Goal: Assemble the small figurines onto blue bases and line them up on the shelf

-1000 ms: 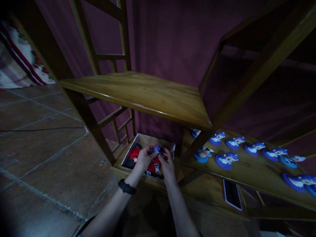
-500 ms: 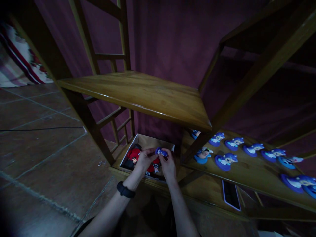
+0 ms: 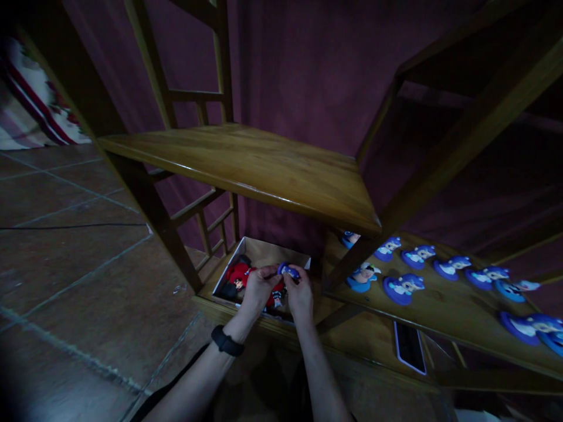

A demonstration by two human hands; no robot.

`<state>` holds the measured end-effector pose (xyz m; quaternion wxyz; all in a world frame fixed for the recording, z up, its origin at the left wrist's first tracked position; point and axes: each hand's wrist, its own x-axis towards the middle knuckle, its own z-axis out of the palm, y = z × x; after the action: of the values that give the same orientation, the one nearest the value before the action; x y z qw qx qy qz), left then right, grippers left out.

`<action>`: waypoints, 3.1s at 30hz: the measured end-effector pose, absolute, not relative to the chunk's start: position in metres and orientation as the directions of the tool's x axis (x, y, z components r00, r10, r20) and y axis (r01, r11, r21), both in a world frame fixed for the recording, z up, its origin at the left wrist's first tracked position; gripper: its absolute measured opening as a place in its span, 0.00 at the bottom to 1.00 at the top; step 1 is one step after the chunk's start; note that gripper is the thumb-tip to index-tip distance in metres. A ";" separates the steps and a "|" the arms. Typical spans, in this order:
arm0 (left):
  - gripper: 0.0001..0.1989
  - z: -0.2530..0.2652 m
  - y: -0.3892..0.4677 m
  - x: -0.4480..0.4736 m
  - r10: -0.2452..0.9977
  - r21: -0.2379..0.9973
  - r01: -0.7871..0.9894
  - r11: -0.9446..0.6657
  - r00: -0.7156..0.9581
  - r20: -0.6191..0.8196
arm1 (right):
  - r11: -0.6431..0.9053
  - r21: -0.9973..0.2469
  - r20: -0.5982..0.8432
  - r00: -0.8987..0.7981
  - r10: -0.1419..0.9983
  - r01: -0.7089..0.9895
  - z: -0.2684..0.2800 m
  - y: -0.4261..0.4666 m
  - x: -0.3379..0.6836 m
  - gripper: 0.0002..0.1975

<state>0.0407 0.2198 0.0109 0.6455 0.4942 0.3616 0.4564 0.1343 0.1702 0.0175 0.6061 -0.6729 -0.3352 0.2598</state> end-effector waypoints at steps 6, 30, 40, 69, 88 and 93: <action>0.12 0.005 0.219 0.044 0.961 0.978 -0.202 0.052 0.277 0.007 | -0.053 -0.988 0.054 0.645 0.762 0.146 0.009 0.176 0.137 0.16; 0.11 0.009 0.212 0.039 0.886 0.771 -0.454 0.447 0.342 -0.313 | 0.022 -0.902 0.242 0.463 0.853 0.432 0.021 0.169 0.138 0.11; 0.04 0.011 0.228 0.037 0.754 0.573 -0.489 0.657 0.427 -0.500 | 0.002 -1.000 0.019 0.571 0.821 0.030 0.004 0.174 0.150 0.17; 0.12 0.034 0.223 0.029 0.877 0.872 -0.378 0.309 0.468 -0.108 | 0.236 -0.969 0.170 0.486 0.857 -0.077 0.029 0.171 0.147 0.11; 0.11 0.023 0.228 0.021 0.738 0.597 -0.451 0.663 0.523 -0.426 | 0.006 -0.934 -0.173 0.469 0.866 -0.356 0.015 0.173 0.129 0.16; 0.10 0.023 0.227 0.021 0.762 0.603 -0.475 0.640 0.495 -0.418 | 0.011 -0.918 -0.190 0.465 0.865 -0.396 0.009 0.177 0.129 0.15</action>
<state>0.0209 0.2266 0.0232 0.8387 0.2096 0.3415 0.3688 0.1293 0.1768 0.0092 0.6753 -0.5259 -0.2228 0.4667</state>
